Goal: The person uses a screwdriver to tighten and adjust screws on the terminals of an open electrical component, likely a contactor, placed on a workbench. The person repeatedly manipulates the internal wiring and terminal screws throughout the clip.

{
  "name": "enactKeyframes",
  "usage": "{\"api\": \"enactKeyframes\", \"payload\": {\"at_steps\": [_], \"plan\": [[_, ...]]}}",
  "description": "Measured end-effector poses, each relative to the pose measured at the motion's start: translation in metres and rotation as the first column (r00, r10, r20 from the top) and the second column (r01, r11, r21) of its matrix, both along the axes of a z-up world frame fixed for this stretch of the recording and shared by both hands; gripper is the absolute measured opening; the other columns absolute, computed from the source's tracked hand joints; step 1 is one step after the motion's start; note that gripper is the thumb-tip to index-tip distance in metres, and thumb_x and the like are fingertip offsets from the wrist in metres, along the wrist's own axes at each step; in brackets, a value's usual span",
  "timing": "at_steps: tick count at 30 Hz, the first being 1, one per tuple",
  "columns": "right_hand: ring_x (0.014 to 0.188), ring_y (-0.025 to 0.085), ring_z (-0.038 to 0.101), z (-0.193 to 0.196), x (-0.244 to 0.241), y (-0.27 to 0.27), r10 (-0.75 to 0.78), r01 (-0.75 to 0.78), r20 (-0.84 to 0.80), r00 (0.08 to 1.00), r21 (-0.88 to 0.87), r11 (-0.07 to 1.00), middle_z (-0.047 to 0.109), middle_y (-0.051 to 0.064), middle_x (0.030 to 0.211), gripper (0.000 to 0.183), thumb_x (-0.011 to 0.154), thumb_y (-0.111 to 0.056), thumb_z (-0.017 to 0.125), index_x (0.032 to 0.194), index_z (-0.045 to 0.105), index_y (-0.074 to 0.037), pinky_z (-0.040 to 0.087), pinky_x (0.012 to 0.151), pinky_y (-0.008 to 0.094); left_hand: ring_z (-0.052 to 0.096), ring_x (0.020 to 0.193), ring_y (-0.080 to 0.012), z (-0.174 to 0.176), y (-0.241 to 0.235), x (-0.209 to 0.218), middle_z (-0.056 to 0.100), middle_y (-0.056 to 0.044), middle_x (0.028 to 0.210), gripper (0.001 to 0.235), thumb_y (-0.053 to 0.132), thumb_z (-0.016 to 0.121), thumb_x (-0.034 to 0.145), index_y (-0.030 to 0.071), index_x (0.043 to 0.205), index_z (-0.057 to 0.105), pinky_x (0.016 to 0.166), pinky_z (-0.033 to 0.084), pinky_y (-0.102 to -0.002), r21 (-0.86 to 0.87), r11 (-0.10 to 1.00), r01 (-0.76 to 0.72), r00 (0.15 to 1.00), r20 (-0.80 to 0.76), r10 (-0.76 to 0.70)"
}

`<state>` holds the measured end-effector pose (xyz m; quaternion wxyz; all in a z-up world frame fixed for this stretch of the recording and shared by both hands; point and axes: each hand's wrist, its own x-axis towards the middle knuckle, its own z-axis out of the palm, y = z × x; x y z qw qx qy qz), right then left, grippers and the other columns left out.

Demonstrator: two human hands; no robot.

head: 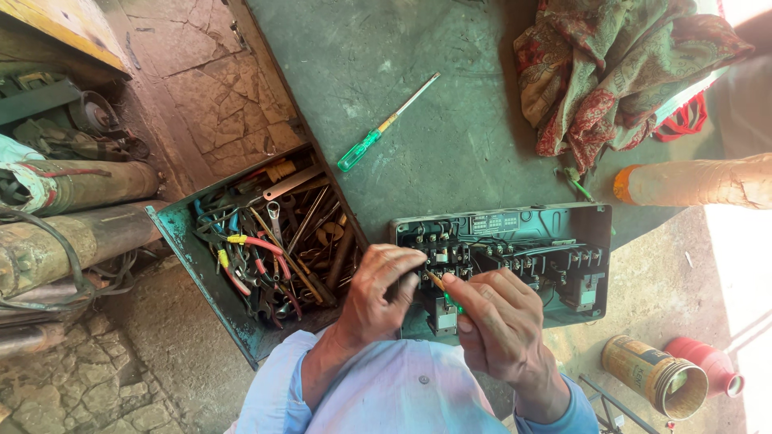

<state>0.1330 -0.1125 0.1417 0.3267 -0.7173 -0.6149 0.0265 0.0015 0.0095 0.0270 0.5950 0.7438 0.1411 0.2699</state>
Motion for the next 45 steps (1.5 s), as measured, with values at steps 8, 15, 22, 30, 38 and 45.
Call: {"api": "enactKeyframes", "payload": {"at_steps": [8, 15, 22, 30, 38, 45], "plan": [[0.072, 0.025, 0.063, -0.006, 0.005, 0.004, 0.193, -0.160, -0.425, 0.884, 0.112, 0.981, 0.064, 0.010, 0.079, 0.036, 0.075, 0.000, 0.061, 0.109, 0.067, 0.006, 0.049, 0.068, 0.038, 0.067, 0.098, -0.0272, -0.009, -0.016, 0.011, 0.072, -0.008, 0.103, 0.025, 0.001, 0.077, 0.085, 0.004, 0.109, 0.072, 0.087, 0.057, -0.037, 0.062, 0.996, 0.067, 0.995, 0.069, -0.071], [0.062, 0.026, 0.058, -0.030, 0.037, 0.015, 0.461, -0.536, -0.824, 0.329, 0.239, 0.809, 0.062, 0.010, 0.069, 0.031, 0.078, -0.005, 0.057, 0.099, 0.077, 0.006, 0.046, 0.063, 0.040, 0.068, 0.094, -0.0298, -0.014, -0.016, 0.011, 0.073, -0.010, 0.100, 0.021, -0.004, 0.072, 0.085, 0.001, 0.105, 0.069, 0.084, 0.057, -0.038, 0.079, 0.996, 0.049, 0.993, 0.103, -0.057], [0.065, 0.026, 0.064, -0.046, 0.007, 0.001, 0.308, -0.142, -0.709, 0.635, 0.285, 0.948, 0.066, 0.010, 0.071, 0.018, 0.077, -0.006, 0.054, 0.084, 0.070, 0.000, 0.052, 0.068, 0.040, 0.069, 0.092, -0.0303, -0.014, -0.017, 0.012, 0.073, -0.011, 0.098, 0.020, -0.002, 0.070, 0.083, 0.000, 0.103, 0.070, 0.082, 0.058, -0.038, 0.078, 0.997, 0.029, 0.996, 0.079, -0.036], [0.059, 0.025, 0.063, -0.073, 0.009, -0.003, 0.370, -0.087, -0.613, 0.698, 0.441, 0.893, 0.062, 0.012, 0.068, 0.004, 0.080, 0.004, 0.060, 0.079, 0.062, 0.001, 0.053, 0.060, 0.039, 0.071, 0.090, -0.0282, -0.033, -0.023, 0.013, 0.074, -0.009, 0.096, 0.019, 0.000, 0.072, 0.083, 0.002, 0.102, 0.073, 0.080, 0.059, -0.037, 0.118, 0.993, 0.032, 0.992, 0.119, -0.046], [0.036, 0.016, 0.042, -0.161, -0.063, -0.050, 0.196, 0.543, 0.902, 0.386, -0.393, 0.742, 0.034, 0.003, 0.044, 0.028, 0.063, -0.001, 0.060, 0.045, 0.043, -0.012, 0.027, 0.033, 0.037, 0.074, 0.086, -0.0222, -0.057, -0.029, 0.016, 0.077, -0.006, 0.090, 0.018, 0.007, 0.084, 0.077, 0.003, 0.093, 0.076, 0.078, 0.061, -0.032, 0.129, 0.991, -0.030, 0.976, 0.219, 0.001], [0.031, 0.024, 0.043, -0.232, -0.076, -0.080, -0.055, 0.633, 0.861, 0.505, -0.327, 0.702, 0.040, 0.008, 0.044, 0.018, 0.067, -0.005, 0.057, 0.051, 0.051, -0.008, 0.030, 0.031, 0.048, 0.074, 0.085, -0.0209, -0.062, -0.027, 0.012, 0.078, -0.003, 0.090, 0.021, 0.008, 0.084, 0.076, 0.007, 0.095, 0.077, 0.079, 0.061, -0.032, 0.097, 0.994, 0.050, 0.985, 0.162, -0.065]]}}
